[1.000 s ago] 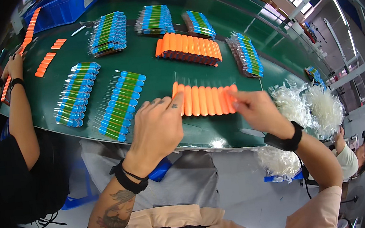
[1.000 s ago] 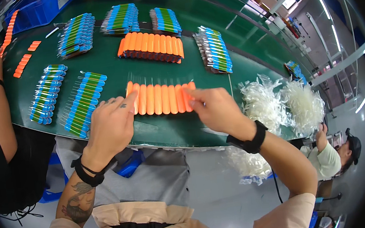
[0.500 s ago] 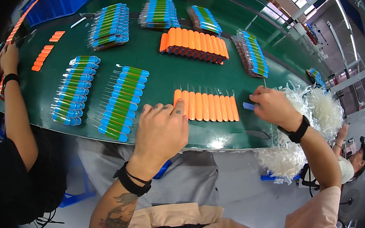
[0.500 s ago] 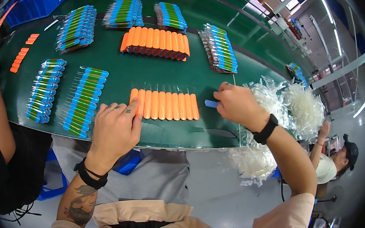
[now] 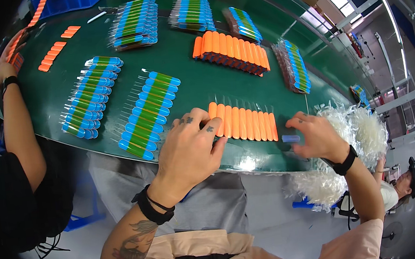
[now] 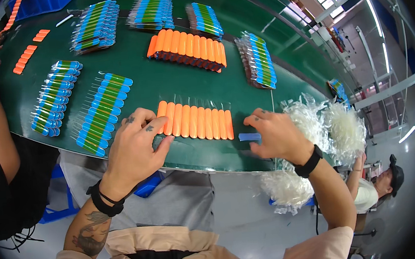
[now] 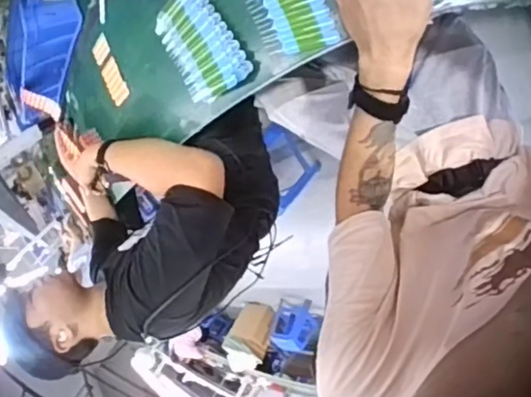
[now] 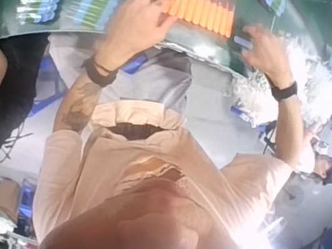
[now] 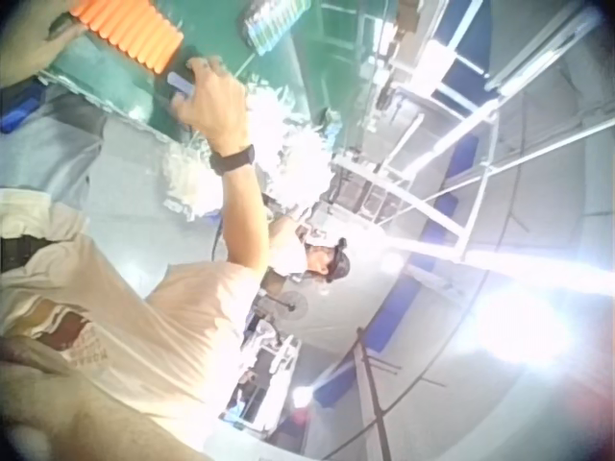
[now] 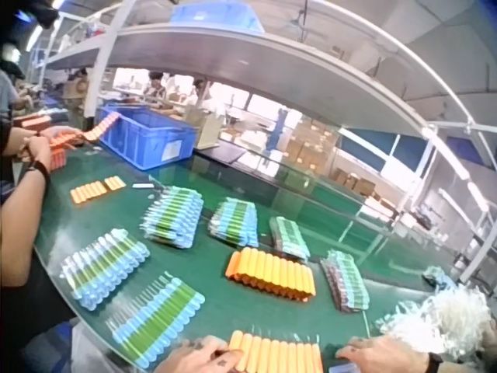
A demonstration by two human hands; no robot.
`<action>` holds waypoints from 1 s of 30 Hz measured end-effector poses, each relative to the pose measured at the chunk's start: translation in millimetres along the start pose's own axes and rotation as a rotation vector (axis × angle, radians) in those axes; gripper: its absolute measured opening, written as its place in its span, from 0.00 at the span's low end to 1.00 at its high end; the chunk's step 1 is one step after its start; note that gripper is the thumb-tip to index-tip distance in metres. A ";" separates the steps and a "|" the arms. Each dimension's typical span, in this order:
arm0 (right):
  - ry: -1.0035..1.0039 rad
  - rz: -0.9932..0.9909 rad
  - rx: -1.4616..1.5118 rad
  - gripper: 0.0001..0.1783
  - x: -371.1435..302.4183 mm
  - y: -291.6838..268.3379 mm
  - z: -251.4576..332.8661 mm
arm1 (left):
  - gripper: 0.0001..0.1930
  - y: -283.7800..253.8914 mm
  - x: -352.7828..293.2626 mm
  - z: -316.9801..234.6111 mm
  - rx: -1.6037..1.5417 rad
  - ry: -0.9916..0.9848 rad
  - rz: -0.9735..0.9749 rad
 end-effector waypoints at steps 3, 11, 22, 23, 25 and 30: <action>-0.040 0.042 -0.022 0.14 -4.5 7.8 1.4 | 0.16 -1.9 1.8 -0.4 0.001 0.005 0.009; 0.057 0.007 0.092 0.09 6.7 0.0 -6.6 | 0.14 -2.0 1.8 -0.1 -0.018 0.037 0.003; -0.055 -0.120 -0.006 0.10 61.1 4.5 -6.4 | 0.10 -2.9 2.5 -0.3 0.006 -0.098 0.026; -0.059 -0.066 -0.069 0.11 65.9 6.7 -4.4 | 0.10 -1.4 3.6 -1.8 0.035 -0.039 0.044; -0.110 -0.113 -0.068 0.12 79.0 3.4 5.7 | 0.11 -2.1 2.6 -1.6 0.072 0.015 0.061; -0.296 -0.187 -0.079 0.14 121.0 -10.9 50.5 | 0.13 -2.4 -0.6 3.0 0.000 -0.004 0.072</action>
Point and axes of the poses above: each hand's wrist, its own x-axis towards the middle knuckle, its own y-axis out of the palm, z = x × y, the point moved 5 cm from there along x, towards the middle knuckle, and after that the axes turned 15 degrees about -x, right-handed, at the moved point
